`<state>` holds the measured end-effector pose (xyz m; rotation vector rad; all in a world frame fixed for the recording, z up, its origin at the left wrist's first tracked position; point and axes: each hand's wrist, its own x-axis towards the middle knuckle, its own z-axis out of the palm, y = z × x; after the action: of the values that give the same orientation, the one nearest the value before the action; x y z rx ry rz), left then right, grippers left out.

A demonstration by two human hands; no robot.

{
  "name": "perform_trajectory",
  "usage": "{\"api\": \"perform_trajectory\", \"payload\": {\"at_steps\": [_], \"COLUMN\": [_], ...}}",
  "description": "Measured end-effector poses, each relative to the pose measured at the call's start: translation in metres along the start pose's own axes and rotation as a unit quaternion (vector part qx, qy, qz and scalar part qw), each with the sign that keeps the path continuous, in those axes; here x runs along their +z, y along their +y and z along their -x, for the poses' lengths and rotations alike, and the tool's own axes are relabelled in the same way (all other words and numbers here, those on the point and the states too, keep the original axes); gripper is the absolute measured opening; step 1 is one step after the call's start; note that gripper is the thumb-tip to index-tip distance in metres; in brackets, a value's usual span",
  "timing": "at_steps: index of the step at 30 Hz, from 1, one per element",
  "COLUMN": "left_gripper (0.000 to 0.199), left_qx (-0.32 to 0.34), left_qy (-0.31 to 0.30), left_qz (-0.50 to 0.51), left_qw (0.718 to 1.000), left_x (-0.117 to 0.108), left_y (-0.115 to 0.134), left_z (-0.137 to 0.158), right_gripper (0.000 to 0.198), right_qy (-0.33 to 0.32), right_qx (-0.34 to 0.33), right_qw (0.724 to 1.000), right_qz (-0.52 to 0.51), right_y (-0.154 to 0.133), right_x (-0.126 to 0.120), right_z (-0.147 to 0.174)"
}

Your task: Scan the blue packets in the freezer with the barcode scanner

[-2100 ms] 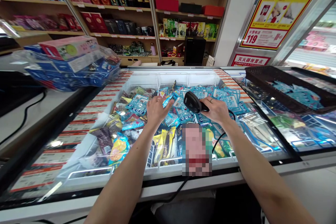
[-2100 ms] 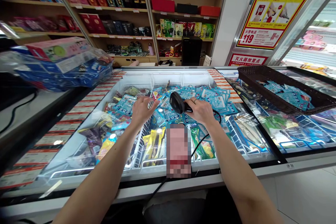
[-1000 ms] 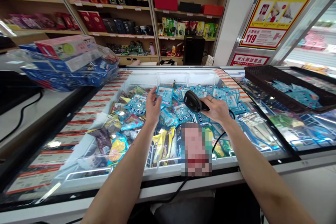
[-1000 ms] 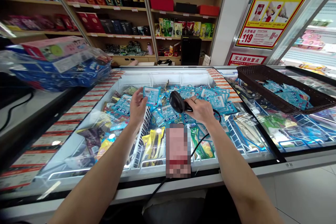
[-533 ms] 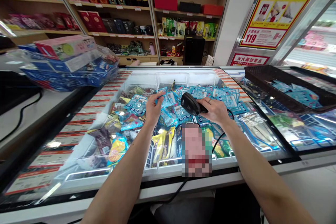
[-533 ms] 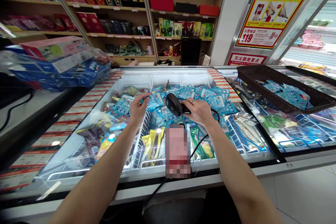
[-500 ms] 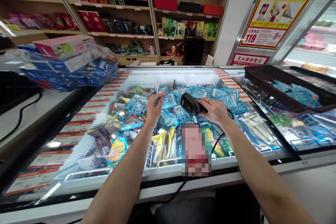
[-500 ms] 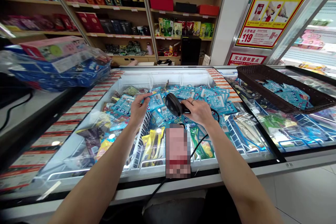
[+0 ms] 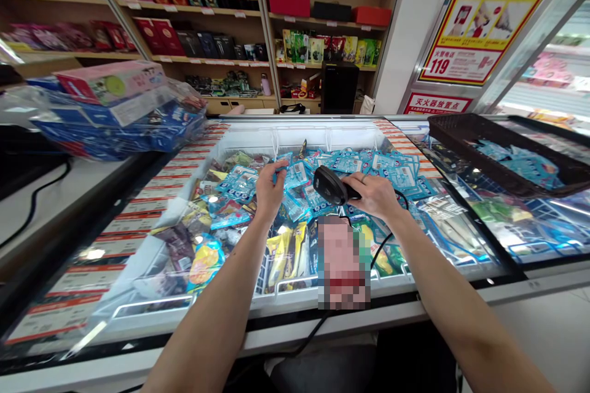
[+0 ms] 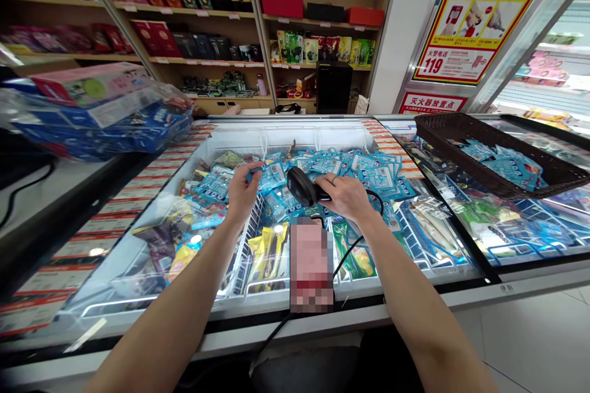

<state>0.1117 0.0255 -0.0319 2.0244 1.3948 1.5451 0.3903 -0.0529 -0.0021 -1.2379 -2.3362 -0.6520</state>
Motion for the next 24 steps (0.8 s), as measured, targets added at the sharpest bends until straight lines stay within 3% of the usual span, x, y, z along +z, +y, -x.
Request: {"api": "perform_trajectory", "payload": {"at_steps": [24], "left_gripper": [0.026], "left_qx": [0.042], "left_qy": [0.0], "left_qz": [-0.011], "left_qw": [0.999], "left_x": [0.0002], "left_y": [0.0019], "left_z": [-0.0003], "right_gripper": [0.034], "right_qy": [-0.014], "right_qx": [-0.013], "right_qw": [1.0], "right_qz": [-0.005], "right_y": [-0.0028], "right_x": [-0.0012], "right_z": [-0.002]}}
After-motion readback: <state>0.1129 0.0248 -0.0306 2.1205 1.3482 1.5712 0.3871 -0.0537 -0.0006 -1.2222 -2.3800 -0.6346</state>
